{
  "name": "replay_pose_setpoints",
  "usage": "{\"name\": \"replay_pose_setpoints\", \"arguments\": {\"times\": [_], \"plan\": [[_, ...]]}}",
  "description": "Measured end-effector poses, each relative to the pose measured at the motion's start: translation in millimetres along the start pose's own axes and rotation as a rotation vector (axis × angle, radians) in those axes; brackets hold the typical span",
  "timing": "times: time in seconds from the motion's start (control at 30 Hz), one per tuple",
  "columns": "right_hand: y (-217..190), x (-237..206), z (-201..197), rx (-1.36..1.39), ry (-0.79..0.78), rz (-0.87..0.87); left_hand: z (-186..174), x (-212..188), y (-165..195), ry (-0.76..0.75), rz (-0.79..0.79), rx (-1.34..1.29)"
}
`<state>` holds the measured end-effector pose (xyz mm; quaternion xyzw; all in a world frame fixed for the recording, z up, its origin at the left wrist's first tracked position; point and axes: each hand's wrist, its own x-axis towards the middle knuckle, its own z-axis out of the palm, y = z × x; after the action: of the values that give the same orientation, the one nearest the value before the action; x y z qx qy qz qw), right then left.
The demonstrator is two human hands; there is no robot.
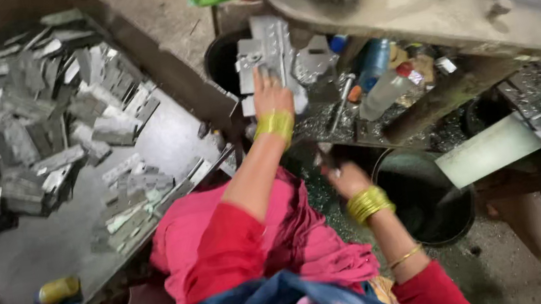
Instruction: The person repeatedly picks up small metal plates from a bin, places them into a manual punching machine, and pulls a lever to operate the press. The processed plates are then dropped into a collection bin below.
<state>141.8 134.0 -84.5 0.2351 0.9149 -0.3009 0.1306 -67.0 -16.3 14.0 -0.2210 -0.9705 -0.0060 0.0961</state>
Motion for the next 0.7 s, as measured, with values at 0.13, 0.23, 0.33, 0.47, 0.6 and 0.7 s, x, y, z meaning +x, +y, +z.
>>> {"name": "replay_pose_setpoints", "arguments": {"times": [0.13, 0.23, 0.33, 0.47, 0.6, 0.7], "plan": [[7, -1, 10, 0.163, -0.006, 0.173, 3, 6, 1, 0.073, -0.061, 0.007], [11, -3, 23, -0.067, 0.236, -0.053, 10, 3, -3, 0.097, -0.048, -0.040], [11, 5, 17, -0.062, 0.067, -0.089, 15, 10, -8, -0.066, -0.040, -0.130], [2, 7, -6, 0.003, -0.005, -0.022, 18, 33, -6, -0.049, -0.095, -0.100], [-9, -16, -1, -0.026, 0.062, 0.059, 20, 39, -4, -0.093, -0.085, -0.096], [-8, -20, 3, -0.028, 0.070, -0.057, 16, 35, -5, -0.078, -0.087, -0.087]]}}
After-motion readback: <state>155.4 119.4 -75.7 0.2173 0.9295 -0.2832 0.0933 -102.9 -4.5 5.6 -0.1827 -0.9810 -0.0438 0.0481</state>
